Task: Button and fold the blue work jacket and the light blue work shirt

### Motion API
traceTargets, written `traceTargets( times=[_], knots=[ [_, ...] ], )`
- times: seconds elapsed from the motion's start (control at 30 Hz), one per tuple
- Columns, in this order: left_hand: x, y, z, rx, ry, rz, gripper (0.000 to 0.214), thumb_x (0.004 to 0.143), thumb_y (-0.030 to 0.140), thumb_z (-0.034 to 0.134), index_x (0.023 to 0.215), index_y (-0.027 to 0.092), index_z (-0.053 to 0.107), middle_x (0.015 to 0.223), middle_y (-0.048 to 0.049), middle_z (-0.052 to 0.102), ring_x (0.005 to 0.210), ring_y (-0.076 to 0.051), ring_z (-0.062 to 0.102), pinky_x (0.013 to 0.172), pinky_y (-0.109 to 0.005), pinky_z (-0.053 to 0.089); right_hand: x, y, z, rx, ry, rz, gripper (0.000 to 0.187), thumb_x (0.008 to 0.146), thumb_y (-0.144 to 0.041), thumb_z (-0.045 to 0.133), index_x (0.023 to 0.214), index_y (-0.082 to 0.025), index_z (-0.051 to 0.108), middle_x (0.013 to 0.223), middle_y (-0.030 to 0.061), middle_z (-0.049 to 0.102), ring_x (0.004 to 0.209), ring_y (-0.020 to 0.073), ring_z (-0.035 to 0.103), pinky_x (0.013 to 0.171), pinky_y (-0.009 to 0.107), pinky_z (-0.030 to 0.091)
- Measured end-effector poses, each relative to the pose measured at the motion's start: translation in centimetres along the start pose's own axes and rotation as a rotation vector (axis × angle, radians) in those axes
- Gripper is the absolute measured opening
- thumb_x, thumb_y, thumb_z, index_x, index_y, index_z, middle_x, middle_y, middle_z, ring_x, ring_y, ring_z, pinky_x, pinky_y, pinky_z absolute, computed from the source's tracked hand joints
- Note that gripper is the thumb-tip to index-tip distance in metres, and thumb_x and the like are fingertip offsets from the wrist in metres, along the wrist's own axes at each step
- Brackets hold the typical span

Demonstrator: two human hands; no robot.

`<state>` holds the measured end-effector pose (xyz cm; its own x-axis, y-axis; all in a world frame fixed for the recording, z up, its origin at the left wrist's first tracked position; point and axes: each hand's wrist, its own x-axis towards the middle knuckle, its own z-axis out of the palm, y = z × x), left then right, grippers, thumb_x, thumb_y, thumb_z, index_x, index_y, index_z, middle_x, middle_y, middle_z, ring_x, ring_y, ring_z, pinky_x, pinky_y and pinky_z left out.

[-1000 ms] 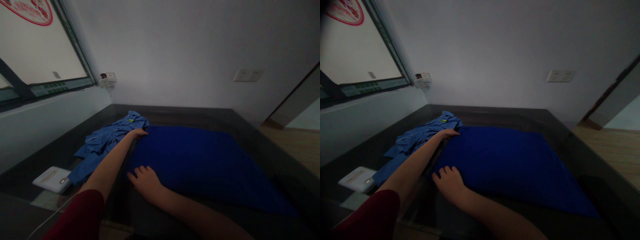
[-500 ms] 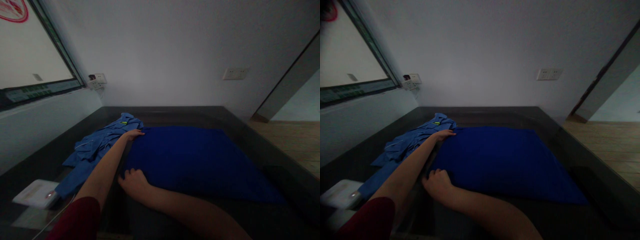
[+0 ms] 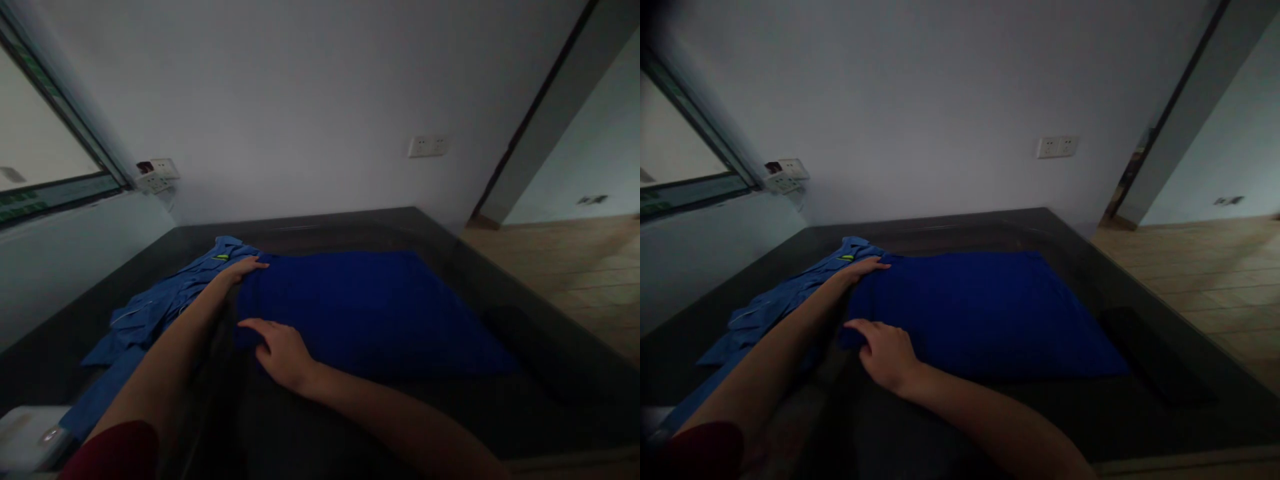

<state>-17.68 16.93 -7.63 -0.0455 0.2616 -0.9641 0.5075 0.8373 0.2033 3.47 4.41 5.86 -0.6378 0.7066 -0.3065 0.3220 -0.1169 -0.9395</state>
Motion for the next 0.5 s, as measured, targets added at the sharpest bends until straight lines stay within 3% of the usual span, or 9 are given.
traceTargets(
  times=[0.13, 0.23, 0.37, 0.5],
  knots=[
    [0.1, 3.8, 1.8, -0.059, -0.003, 0.071, 0.040, 0.058, 0.034, 0.078, 0.090, 0.016, 0.061, 0.087, -0.0059, 0.072, 0.089, -0.025, 0.066, 0.079, -0.032, 0.054, -2.0, 1.0, -3.7, 0.244, 0.134, 0.060, 0.059, 0.085, -0.008, 0.043, 0.139, -0.029, 0.033, 0.110, -0.0003, 0.063, 0.092, 0.0151, 0.062, 0.084, 0.031, 0.051],
    [0.6, 7.2, 4.3, -0.067, 0.018, 0.152, 0.032, 0.065, 0.029, 0.073, 0.091, 0.015, 0.060, 0.083, -0.0041, 0.070, 0.084, -0.021, 0.066, 0.078, -0.030, 0.053, -4.0, 1.9, -6.3, 0.372, 0.212, 0.093, 0.056, 0.088, -0.012, 0.043, 0.140, -0.031, 0.033, 0.107, 0.0005, 0.062, 0.083, 0.0138, 0.062, 0.074, 0.030, 0.055],
    [1.9, 11.7, 9.4, -0.037, 0.020, 0.249, 0.026, 0.073, 0.020, 0.066, 0.097, 0.013, 0.057, 0.080, -0.0029, 0.065, 0.073, -0.014, 0.063, 0.074, -0.027, 0.052, -7.3, 3.4, -9.8, 0.568, 0.392, 0.161, 0.046, 0.089, -0.019, 0.044, 0.134, -0.030, 0.043, 0.115, 0.0027, 0.059, 0.076, 0.0116, 0.061, 0.065, 0.025, 0.057],
    [4.0, 15.6, 15.8, 0.056, -0.007, 0.281, 0.036, 0.072, 0.014, 0.068, 0.105, 0.010, 0.055, 0.081, -0.0046, 0.063, 0.069, -0.014, 0.061, 0.067, -0.026, 0.052, -11.5, 5.6, -13.5, 0.498, 0.621, 0.284, 0.043, 0.088, -0.026, 0.049, 0.131, -0.026, 0.046, 0.118, 0.0058, 0.058, 0.071, 0.0116, 0.060, 0.064, 0.028, 0.057]
  ],
)
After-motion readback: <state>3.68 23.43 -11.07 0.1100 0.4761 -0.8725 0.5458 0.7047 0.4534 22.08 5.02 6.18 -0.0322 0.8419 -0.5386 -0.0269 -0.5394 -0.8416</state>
